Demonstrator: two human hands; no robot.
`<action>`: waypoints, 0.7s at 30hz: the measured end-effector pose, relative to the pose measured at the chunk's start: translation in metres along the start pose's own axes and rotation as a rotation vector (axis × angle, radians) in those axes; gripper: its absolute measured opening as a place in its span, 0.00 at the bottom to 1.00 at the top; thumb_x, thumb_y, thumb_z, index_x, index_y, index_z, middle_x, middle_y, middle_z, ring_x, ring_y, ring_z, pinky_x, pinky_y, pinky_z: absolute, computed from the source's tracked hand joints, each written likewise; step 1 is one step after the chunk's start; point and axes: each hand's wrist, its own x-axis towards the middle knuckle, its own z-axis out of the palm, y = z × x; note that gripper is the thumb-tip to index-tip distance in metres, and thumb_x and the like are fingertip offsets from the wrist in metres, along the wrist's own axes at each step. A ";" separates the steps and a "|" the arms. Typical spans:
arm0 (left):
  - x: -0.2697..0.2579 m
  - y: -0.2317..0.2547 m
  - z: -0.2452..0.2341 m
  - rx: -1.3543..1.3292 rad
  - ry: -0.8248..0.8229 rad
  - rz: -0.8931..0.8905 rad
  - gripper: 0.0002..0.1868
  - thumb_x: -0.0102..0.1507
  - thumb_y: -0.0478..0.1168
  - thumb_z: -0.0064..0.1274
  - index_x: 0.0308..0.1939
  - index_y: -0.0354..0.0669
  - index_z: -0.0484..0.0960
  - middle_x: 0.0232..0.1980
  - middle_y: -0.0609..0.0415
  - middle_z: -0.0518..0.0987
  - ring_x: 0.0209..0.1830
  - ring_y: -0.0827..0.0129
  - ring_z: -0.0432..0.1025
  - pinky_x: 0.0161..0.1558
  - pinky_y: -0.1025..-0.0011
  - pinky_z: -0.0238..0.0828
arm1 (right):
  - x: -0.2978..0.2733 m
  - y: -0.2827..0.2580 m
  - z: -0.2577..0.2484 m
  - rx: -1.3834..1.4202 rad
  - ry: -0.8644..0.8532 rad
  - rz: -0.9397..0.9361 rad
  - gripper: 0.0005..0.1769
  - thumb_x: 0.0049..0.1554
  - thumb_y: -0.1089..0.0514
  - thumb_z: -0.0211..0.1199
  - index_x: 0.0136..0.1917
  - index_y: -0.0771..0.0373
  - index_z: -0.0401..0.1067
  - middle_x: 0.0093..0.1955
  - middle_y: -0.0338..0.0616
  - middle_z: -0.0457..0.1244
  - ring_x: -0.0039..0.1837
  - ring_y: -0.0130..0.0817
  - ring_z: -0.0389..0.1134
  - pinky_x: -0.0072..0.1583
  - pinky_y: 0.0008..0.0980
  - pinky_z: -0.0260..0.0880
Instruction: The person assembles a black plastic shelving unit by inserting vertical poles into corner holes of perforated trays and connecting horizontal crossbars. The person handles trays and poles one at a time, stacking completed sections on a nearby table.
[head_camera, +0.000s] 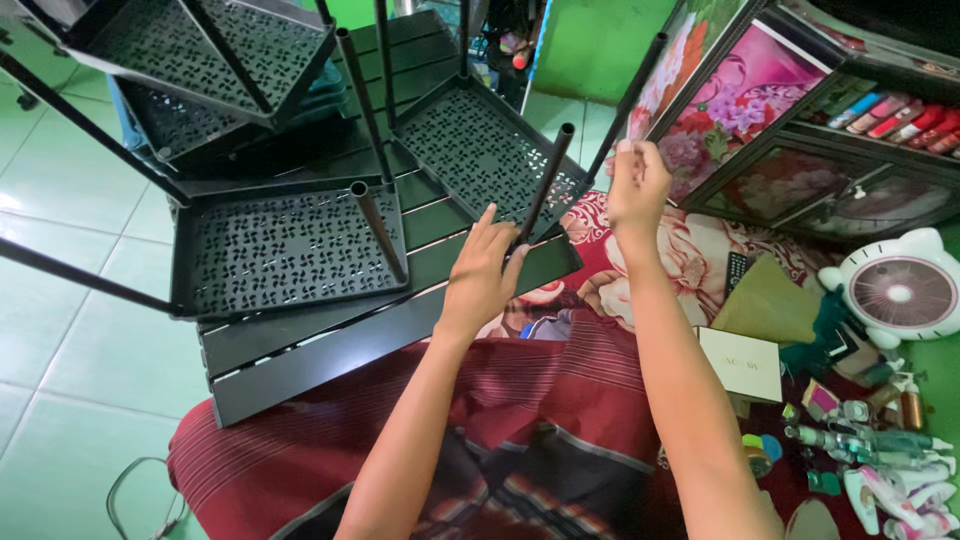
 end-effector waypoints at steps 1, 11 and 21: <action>-0.001 -0.001 0.001 0.015 0.009 0.003 0.13 0.68 0.39 0.55 0.52 0.34 0.79 0.60 0.42 0.78 0.76 0.45 0.62 0.73 0.50 0.59 | -0.005 0.003 0.001 -0.036 0.008 -0.025 0.13 0.71 0.52 0.59 0.57 0.66 0.72 0.46 0.42 0.65 0.47 0.24 0.64 0.51 0.27 0.66; 0.000 -0.011 0.012 -0.118 0.289 -0.300 0.23 0.68 0.34 0.52 0.65 0.28 0.65 0.70 0.28 0.64 0.72 0.36 0.61 0.73 0.55 0.60 | -0.048 -0.012 0.026 -0.463 -0.360 -0.256 0.34 0.57 0.55 0.71 0.70 0.71 0.62 0.60 0.62 0.64 0.62 0.59 0.66 0.63 0.50 0.66; 0.002 -0.011 0.008 -0.098 0.376 -0.267 0.36 0.68 0.33 0.52 0.75 0.22 0.53 0.78 0.25 0.55 0.80 0.34 0.52 0.78 0.55 0.52 | -0.050 -0.024 0.066 -0.758 -0.284 -0.107 0.33 0.58 0.43 0.68 0.66 0.67 0.66 0.55 0.57 0.65 0.56 0.56 0.68 0.57 0.54 0.65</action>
